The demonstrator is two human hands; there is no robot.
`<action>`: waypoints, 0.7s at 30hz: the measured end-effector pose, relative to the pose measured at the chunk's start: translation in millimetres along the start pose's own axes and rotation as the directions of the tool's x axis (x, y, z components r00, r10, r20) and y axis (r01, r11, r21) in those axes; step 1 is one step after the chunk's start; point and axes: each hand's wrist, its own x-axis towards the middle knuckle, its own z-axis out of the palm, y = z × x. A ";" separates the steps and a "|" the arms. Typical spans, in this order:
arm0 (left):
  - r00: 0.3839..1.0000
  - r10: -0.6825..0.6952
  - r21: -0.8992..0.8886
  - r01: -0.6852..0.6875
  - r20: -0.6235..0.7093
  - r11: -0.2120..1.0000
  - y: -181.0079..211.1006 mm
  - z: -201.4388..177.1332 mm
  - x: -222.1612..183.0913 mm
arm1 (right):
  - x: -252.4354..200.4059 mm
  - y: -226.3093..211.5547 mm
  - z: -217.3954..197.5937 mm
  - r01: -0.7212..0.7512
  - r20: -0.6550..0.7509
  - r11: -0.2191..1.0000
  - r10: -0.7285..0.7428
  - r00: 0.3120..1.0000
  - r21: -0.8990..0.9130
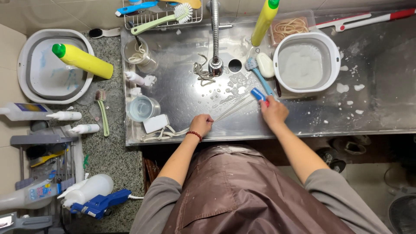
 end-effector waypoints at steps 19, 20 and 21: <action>0.999 0.019 0.168 -0.024 0.035 0.986 21.0 -7.3 10.4 | -12.0 16.1 -24.5 -0.266 0.042 0.945 0.263 0.964 0.189; 0.998 0.035 0.234 -0.045 0.045 0.971 45.0 -14.1 6.5 | -22.2 28.4 -22.2 -0.299 0.051 0.919 0.296 0.954 0.257; 0.997 0.052 0.298 -0.067 0.056 0.952 69.1 -19.7 3.5 | -32.3 41.5 -19.4 -0.331 0.062 0.887 0.329 0.942 0.322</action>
